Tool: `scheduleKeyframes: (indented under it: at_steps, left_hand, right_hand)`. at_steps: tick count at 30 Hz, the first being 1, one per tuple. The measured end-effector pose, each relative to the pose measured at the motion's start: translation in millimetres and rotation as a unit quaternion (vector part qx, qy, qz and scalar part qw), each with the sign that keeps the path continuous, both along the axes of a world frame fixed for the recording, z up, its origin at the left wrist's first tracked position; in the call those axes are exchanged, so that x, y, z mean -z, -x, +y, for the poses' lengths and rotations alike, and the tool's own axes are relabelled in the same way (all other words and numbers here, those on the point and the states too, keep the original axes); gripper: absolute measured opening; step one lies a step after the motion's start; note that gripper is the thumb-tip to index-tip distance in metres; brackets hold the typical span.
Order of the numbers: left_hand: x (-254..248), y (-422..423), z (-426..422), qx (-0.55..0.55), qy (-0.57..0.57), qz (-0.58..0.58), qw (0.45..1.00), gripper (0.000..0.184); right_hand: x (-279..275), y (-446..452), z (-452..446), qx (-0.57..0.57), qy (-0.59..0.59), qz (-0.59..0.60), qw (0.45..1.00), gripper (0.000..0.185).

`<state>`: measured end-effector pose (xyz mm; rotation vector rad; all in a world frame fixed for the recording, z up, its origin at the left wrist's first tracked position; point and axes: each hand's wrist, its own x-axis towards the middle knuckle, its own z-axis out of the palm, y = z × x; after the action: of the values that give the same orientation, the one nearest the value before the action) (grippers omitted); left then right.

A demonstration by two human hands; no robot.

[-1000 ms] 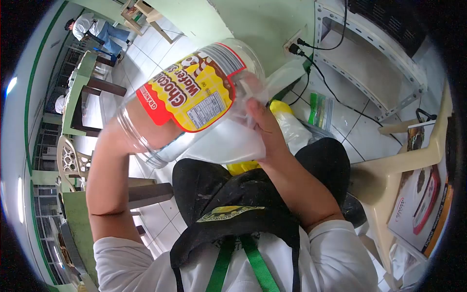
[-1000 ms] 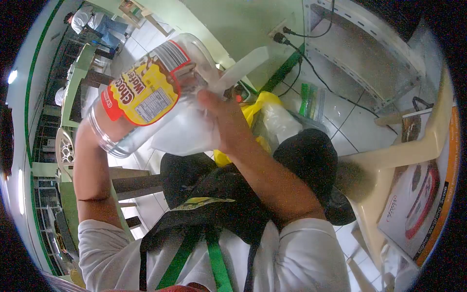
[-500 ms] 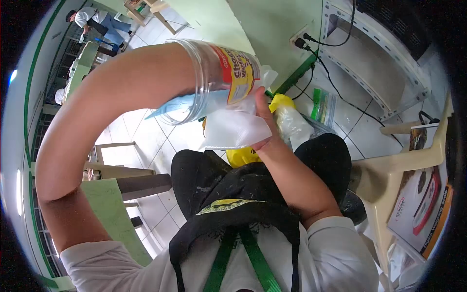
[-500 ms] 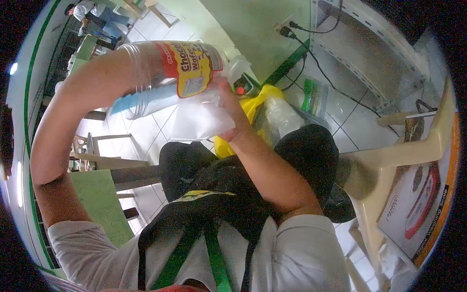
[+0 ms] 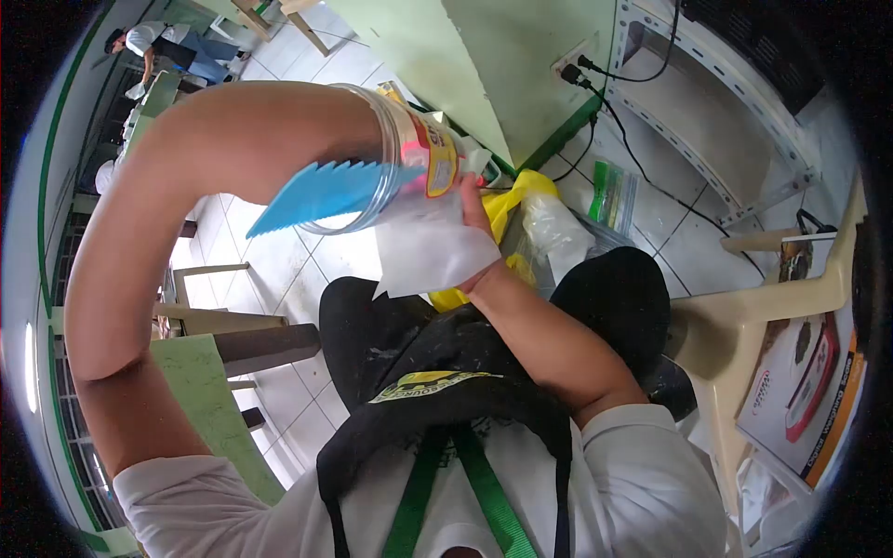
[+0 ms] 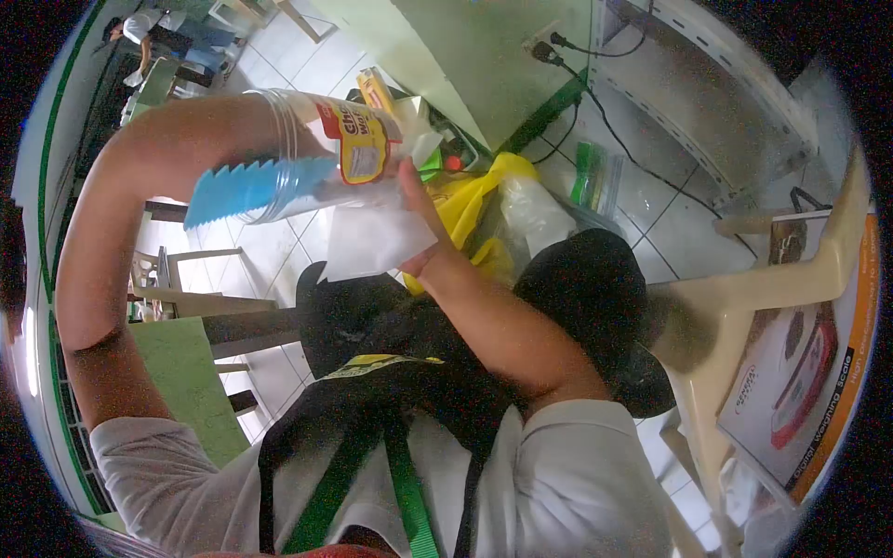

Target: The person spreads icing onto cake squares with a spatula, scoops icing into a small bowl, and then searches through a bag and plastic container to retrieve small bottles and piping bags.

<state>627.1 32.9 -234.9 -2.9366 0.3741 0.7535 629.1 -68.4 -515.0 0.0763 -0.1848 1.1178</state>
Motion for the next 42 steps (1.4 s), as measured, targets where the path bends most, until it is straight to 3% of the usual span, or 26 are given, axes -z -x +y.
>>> scheduleKeyframes:
  at_steps: [5,7,8,10,11,17,19,22,23,28,34,38,40,42]
  left_hand:
    - [-8.2,9.3,-8.1,0.007,-0.017,0.024,1.000,0.021]
    - [-10.5,19.3,-7.3,0.022,0.010,-0.089,0.996,0.022]
    - [-10.4,19.9,-6.2,0.020,0.011,-0.089,0.996,0.022]
    - [-8.4,21.5,-3.7,-0.082,0.160,-0.084,0.980,0.023]
    - [-6.2,23.5,-2.4,-0.085,0.160,-0.085,0.980,0.023]
    - [32.9,38.7,13.1,-0.225,0.456,-0.123,0.853,0.020]
    - [45.7,40.2,23.3,-0.246,0.507,-0.101,0.820,0.024]
    - [59.6,42.1,39.0,-0.285,0.551,-0.087,0.780,0.032]
    - [64.4,43.2,43.7,-0.302,0.584,-0.079,0.749,0.034]
    - [80.5,48.5,62.1,-0.347,0.675,-0.027,0.650,0.043]
    - [91.0,51.5,68.1,-0.350,0.687,-0.027,0.636,0.038]
    - [100.4,51.9,68.6,-0.350,0.678,-0.050,0.645,0.031]
    - [103.5,51.6,61.7,-0.340,0.610,-0.095,0.709,0.023]
    - [107.5,51.8,55.4,-0.343,0.604,-0.108,0.711,0.020]
  right_hand:
    - [25.2,-0.1,15.0,-0.037,-0.037,0.082,0.995,0.074]
    - [21.2,-1.5,15.7,-0.015,0.006,0.071,0.997,0.075]
    - [16.4,-2.4,15.0,0.008,0.052,0.060,0.997,0.076]
    - [9.2,-4.2,8.5,0.018,0.048,0.049,0.997,0.075]
    - [6.3,-5.4,5.8,0.029,0.042,0.037,0.998,0.073]
    - [15.8,-12.9,13.0,0.005,0.001,0.103,0.995,0.085]
    - [13.8,-17.1,6.7,-0.072,-0.117,0.184,0.973,0.089]
    - [30.7,-14.7,9.8,0.001,0.069,0.102,0.992,0.090]
    - [5.2,-12.7,2.1,-0.026,0.055,0.155,0.986,0.088]
    - [27.1,-16.0,16.0,0.007,0.088,0.151,0.985,0.077]
    - [28.5,-18.0,13.4,0.045,0.137,0.127,0.981,0.074]
    - [30.7,-22.6,10.9,0.041,0.093,0.132,0.986,0.074]
    - [27.1,-23.1,9.1,0.050,0.092,0.136,0.985,0.075]
    - [24.0,-23.1,6.7,0.058,0.118,0.130,0.983,0.076]
